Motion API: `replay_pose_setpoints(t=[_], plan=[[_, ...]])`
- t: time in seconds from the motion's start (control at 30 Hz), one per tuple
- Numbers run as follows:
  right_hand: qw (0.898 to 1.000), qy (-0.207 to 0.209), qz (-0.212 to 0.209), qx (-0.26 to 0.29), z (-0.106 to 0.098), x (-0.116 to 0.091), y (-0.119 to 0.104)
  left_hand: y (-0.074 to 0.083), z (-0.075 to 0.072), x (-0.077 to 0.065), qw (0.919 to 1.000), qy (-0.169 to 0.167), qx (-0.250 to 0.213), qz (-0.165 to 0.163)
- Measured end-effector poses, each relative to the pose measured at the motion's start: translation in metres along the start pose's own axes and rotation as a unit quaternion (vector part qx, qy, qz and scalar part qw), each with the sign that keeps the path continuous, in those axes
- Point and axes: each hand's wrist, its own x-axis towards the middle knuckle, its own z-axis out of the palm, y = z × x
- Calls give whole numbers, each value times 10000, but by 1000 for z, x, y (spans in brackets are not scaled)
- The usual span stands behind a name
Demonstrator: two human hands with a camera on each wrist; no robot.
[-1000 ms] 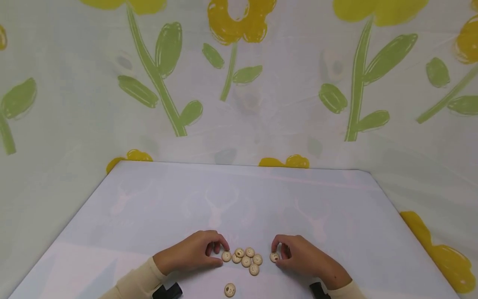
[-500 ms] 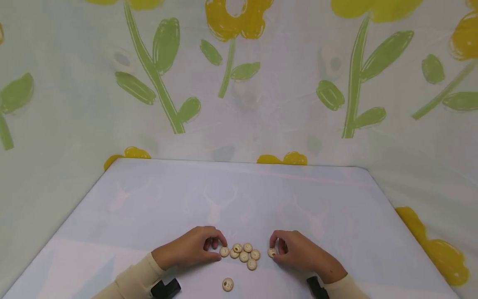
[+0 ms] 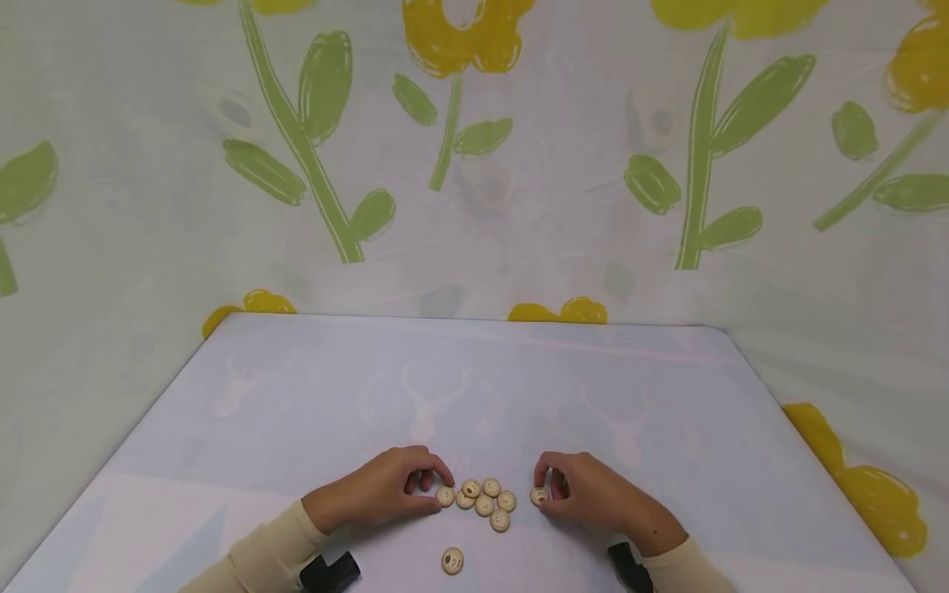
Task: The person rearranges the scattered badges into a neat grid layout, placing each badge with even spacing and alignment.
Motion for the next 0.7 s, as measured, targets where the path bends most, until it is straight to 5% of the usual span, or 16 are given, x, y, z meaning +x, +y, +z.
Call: replay_pose_setpoints(t=[0.2, 0.7], plan=[[9998, 51, 200, 54, 1, -1, -2, -1, 3, 2, 10000, -54, -18, -52], [9996, 270, -54, -52, 0, 24, -22, -1, -1, -2, 9999, 16, -138, -70]])
